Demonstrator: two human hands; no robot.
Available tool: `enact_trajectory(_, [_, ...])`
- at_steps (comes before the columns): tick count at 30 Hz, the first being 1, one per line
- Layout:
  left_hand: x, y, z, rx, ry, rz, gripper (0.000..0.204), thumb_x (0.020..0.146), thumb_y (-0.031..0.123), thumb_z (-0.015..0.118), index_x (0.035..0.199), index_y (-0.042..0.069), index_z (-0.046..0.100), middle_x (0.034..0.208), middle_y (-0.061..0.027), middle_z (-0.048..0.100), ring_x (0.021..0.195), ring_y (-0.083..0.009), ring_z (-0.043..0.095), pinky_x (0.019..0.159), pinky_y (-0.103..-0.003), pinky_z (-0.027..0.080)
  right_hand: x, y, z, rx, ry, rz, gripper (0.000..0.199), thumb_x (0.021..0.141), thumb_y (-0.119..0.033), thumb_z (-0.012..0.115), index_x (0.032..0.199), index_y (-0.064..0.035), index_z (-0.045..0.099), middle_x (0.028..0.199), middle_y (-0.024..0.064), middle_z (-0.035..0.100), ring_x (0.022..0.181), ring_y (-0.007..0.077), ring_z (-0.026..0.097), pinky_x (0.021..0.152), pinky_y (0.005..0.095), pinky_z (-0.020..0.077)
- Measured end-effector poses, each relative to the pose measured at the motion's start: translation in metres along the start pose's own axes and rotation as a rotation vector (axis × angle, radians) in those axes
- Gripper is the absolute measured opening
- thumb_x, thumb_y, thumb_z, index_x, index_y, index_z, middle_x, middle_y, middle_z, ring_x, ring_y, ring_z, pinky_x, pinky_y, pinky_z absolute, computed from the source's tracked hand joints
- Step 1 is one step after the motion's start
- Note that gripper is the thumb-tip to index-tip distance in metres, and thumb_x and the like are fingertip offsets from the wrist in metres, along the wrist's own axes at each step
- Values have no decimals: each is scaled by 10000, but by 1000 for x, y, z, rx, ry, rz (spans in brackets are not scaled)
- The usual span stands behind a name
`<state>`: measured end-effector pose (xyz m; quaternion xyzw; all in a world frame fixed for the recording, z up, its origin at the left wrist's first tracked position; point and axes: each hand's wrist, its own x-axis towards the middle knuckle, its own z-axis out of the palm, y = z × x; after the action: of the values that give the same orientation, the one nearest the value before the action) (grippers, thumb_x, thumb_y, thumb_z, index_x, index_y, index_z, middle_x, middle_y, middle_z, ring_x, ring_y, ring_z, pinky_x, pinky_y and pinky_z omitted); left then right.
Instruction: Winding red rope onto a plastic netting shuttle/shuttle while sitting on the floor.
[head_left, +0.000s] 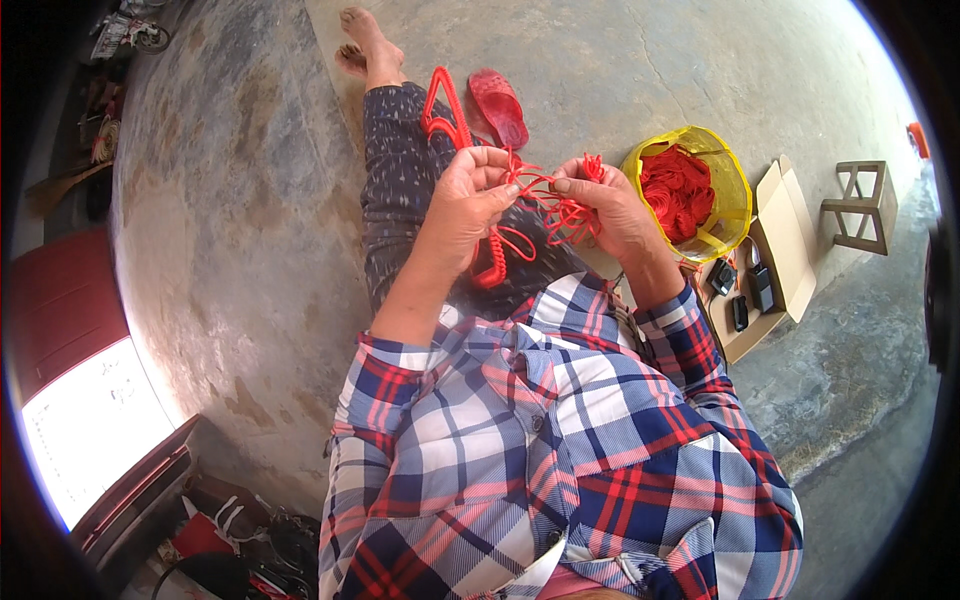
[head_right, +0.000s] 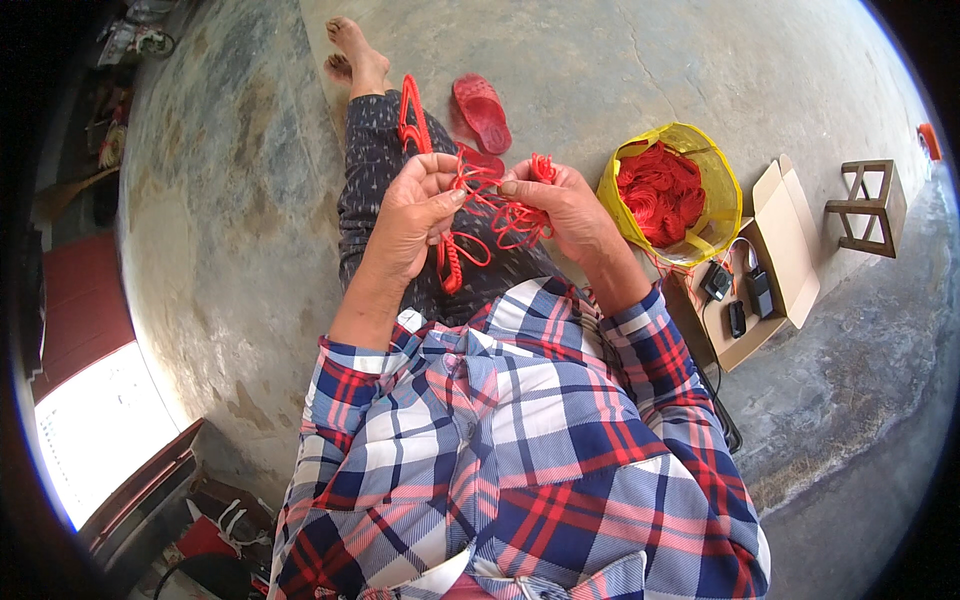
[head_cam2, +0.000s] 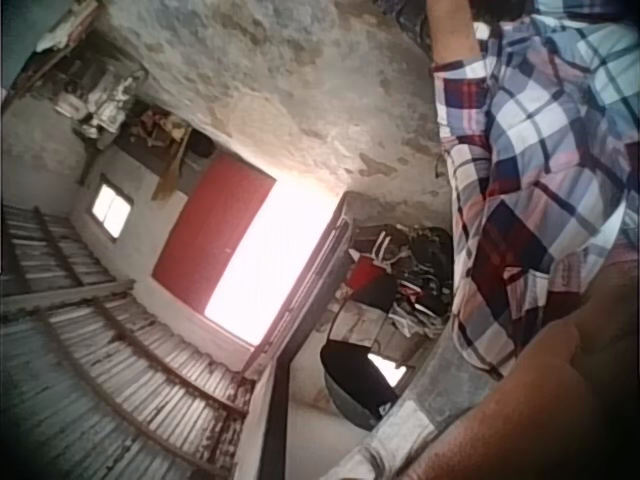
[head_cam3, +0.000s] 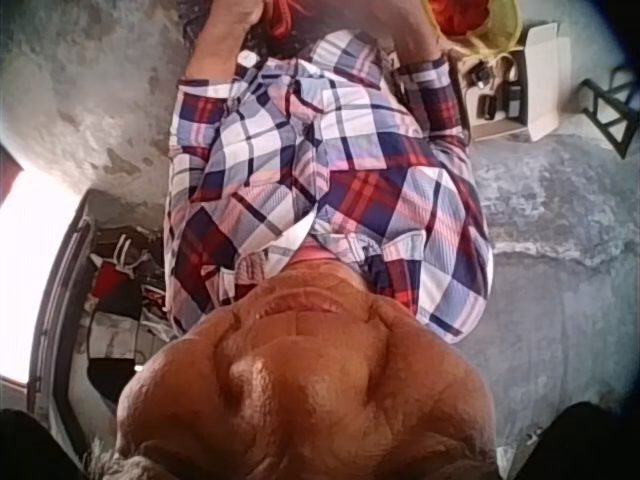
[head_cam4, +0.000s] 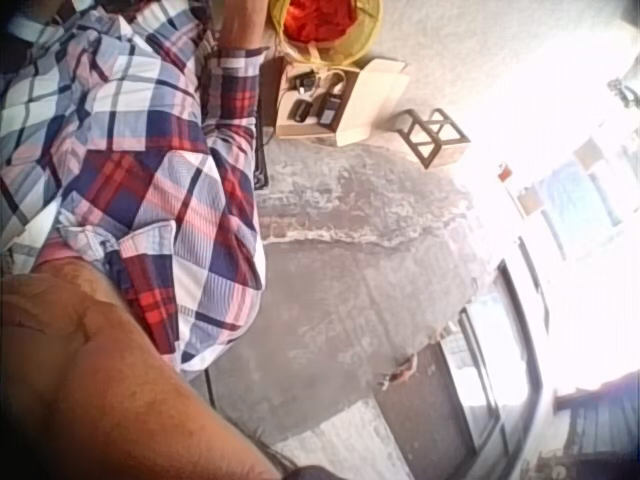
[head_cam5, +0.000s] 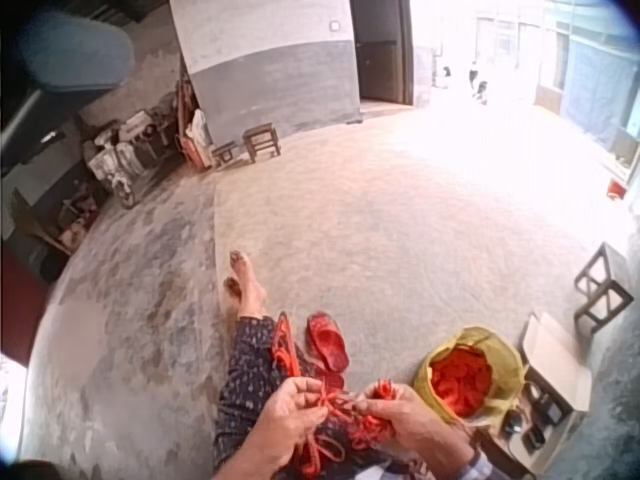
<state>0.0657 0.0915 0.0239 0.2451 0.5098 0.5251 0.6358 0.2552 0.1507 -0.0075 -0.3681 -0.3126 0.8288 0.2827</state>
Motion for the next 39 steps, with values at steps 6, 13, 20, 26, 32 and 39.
enact_trajectory(6, [8, -3, -8, 398, 216, 269, 195, 823, -36, 598, 1003, 29, 563, 869, -14, 582, 633, -16, 487, 530, -159, 382, -8, -1, 7, -105, -202, 13, 66, 845, -80, 669, 882, -50, 623, 777, -23, 611, 670, 49, 552, 600, 189, 425])
enact_trajectory(13, [10, -4, -18, 500, 264, 346, 172, 834, -53, 580, 991, 19, 577, 930, 10, 568, 718, -8, 513, 652, -161, 431, -12, -15, 2, 76, -144, -92, 102, 830, -92, 683, 872, -33, 610, 790, -1, 611, 679, 62, 561, 618, 198, 447])
enact_trajectory(20, [3, 4, -7, 471, 170, 298, 192, 860, -12, 587, 1044, 22, 547, 901, 29, 541, 673, 1, 488, 614, -161, 400, -7, -20, -10, 189, -88, -172, 101, 841, -81, 669, 906, -29, 613, 834, 21, 625, 699, 72, 580, 640, 212, 479])
enact_trajectory(26, [-1, 4, -1, 509, 43, 489, 301, 777, 24, 645, 1056, 22, 531, 1026, -58, 562, 791, -56, 517, 714, -225, 429, -12, -9, 4, 258, -24, -75, 147, 852, -92, 667, 961, -23, 596, 853, 27, 633, 738, 86, 611, 691, 220, 507])
enact_trajectory(32, [0, 5, 7, 1026, 65, 845, 270, 740, 31, 675, 996, 17, 591, 1086, -136, 595, 926, -246, 597, 859, -351, 460, -13, -3, 5, 391, -241, -10, 155, 866, -120, 662, 953, -16, 586, 856, 44, 636, 739, 106, 618, 670, 243, 516])
enact_trajectory(39, [-4, 3, 10, 859, 105, 691, 119, 767, -22, 653, 881, 3, 630, 907, -92, 638, 818, -211, 617, 766, -301, 483, -14, -2, 11, 324, -204, -11, 104, 863, -105, 660, 903, -29, 602, 861, 33, 632, 752, 93, 599, 690, 229, 496])
